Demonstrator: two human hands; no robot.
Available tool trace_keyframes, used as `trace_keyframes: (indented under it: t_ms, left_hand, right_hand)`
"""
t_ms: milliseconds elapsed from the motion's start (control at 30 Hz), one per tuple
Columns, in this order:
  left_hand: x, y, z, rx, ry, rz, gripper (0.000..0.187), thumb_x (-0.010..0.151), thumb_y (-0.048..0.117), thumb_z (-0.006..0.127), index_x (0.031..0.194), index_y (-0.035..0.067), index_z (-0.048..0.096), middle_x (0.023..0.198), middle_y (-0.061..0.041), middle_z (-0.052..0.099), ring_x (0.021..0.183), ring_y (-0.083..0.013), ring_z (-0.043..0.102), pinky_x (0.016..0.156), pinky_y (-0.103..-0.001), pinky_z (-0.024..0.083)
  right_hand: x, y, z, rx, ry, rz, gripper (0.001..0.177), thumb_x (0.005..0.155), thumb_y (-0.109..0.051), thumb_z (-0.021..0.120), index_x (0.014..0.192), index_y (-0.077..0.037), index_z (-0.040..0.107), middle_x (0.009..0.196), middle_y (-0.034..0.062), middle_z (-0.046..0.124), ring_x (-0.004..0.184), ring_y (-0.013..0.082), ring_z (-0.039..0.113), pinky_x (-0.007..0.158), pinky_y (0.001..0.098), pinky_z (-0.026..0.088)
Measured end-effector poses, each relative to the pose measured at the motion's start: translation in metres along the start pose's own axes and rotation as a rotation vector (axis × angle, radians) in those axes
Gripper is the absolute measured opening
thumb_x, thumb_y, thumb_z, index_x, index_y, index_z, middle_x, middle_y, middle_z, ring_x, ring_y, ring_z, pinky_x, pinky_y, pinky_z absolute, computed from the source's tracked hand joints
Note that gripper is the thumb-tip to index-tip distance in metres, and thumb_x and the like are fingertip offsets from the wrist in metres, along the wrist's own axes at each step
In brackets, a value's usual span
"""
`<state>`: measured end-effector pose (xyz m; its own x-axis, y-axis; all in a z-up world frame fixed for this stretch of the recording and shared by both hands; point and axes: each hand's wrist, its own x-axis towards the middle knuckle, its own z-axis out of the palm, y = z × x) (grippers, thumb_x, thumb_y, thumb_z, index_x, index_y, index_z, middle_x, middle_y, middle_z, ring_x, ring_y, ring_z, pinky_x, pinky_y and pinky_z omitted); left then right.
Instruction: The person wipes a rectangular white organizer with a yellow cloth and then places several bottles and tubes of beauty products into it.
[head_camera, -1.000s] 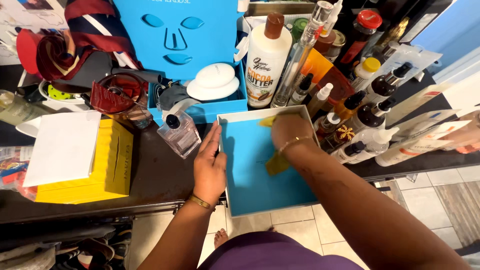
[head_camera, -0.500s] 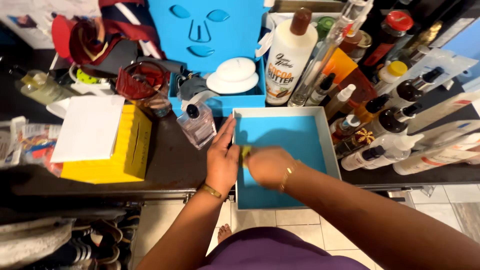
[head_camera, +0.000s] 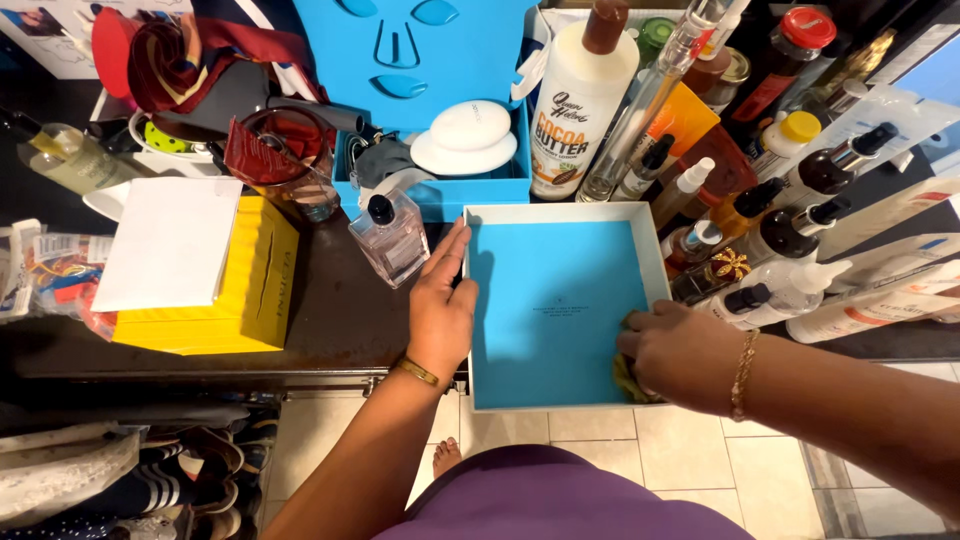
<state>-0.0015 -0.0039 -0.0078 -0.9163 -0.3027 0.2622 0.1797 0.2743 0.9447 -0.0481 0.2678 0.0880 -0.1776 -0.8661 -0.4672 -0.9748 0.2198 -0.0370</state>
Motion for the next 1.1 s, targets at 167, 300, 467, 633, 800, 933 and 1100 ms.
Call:
trace_keyframes:
  t_ms: [167,300,467,633,800,933,1100]
  left_hand:
    - [0.001,0.000,0.001,-0.043,0.013,-0.008,0.059,0.083,-0.005,0.051,0.142,0.001,0.058,0.155,-0.010,0.055,0.141,-0.0244,0.055,0.114,-0.030,0.041]
    - [-0.001,-0.002,-0.001,0.011,0.014,0.027,0.059,0.084,-0.004,0.052,0.142,0.003,0.058,0.154,-0.009,0.055,0.140,-0.0243,0.057,0.114,-0.029,0.041]
    - [0.001,-0.002,0.001,-0.006,0.013,0.021,0.059,0.084,-0.004,0.052,0.142,0.002,0.058,0.155,-0.009,0.056,0.140,-0.0240,0.057,0.115,-0.030,0.041]
    - [0.000,-0.002,0.000,0.008,-0.001,-0.026,0.057,0.085,-0.003,0.054,0.141,0.004,0.059,0.154,-0.008,0.056,0.139,-0.0217,0.057,0.113,-0.029,0.042]
    - [0.006,-0.006,0.003,0.004,-0.008,0.054,0.060,0.083,-0.005,0.054,0.143,0.004,0.059,0.154,-0.010,0.057,0.142,-0.0230,0.055,0.117,-0.030,0.039]
    - [0.003,-0.004,0.000,-0.024,-0.039,-0.021,0.061,0.083,-0.004,0.054,0.143,0.007,0.058,0.155,-0.008,0.055,0.139,-0.0206,0.057,0.111,-0.028,0.043]
    - [0.003,-0.008,0.000,-0.006,-0.041,0.034,0.060,0.084,-0.004,0.055,0.143,0.005,0.058,0.155,-0.010,0.056,0.140,-0.0221,0.057,0.115,-0.030,0.041]
  right_hand:
    - [-0.004,0.022,-0.072,0.805,-0.066,0.552,0.008,0.090,-0.014,0.070,0.096,-0.014,0.076,0.107,0.0035,0.069,0.097,0.0205,0.071,0.087,0.0331,0.060]
    - [-0.013,0.031,-0.079,0.565,0.665,0.224,0.016,0.085,-0.009,0.067,0.100,-0.003,0.070,0.115,0.0126,0.066,0.097,0.0251,0.070,0.086,0.0323,0.061]
    - [0.007,0.008,-0.044,0.388,0.483,0.483,0.031,0.079,-0.015,0.075,0.110,-0.011,0.075,0.131,0.0140,0.060,0.107,0.0319,0.067,0.092,0.0401,0.055]
    - [0.036,0.003,-0.028,0.499,0.296,0.714,0.033,0.085,-0.019,0.073,0.118,-0.018,0.073,0.137,0.0107,0.055,0.108,0.0322,0.065,0.093,0.0430,0.053]
    - [0.044,-0.023,0.015,0.114,0.009,0.248,0.016,0.087,-0.013,0.067,0.102,-0.009,0.068,0.113,0.0157,0.064,0.104,0.0329,0.065,0.091,0.0422,0.053]
    - [0.033,-0.003,0.019,1.054,-0.049,0.629,0.023,0.087,-0.015,0.060,0.108,-0.010,0.068,0.116,0.0167,0.067,0.106,0.0325,0.066,0.092,0.0420,0.053]
    - [0.059,0.049,0.017,0.137,0.570,0.485,0.020,0.093,-0.009,0.051,0.107,-0.002,0.063,0.121,0.0252,0.064,0.111,0.0396,0.064,0.096,0.0460,0.052]
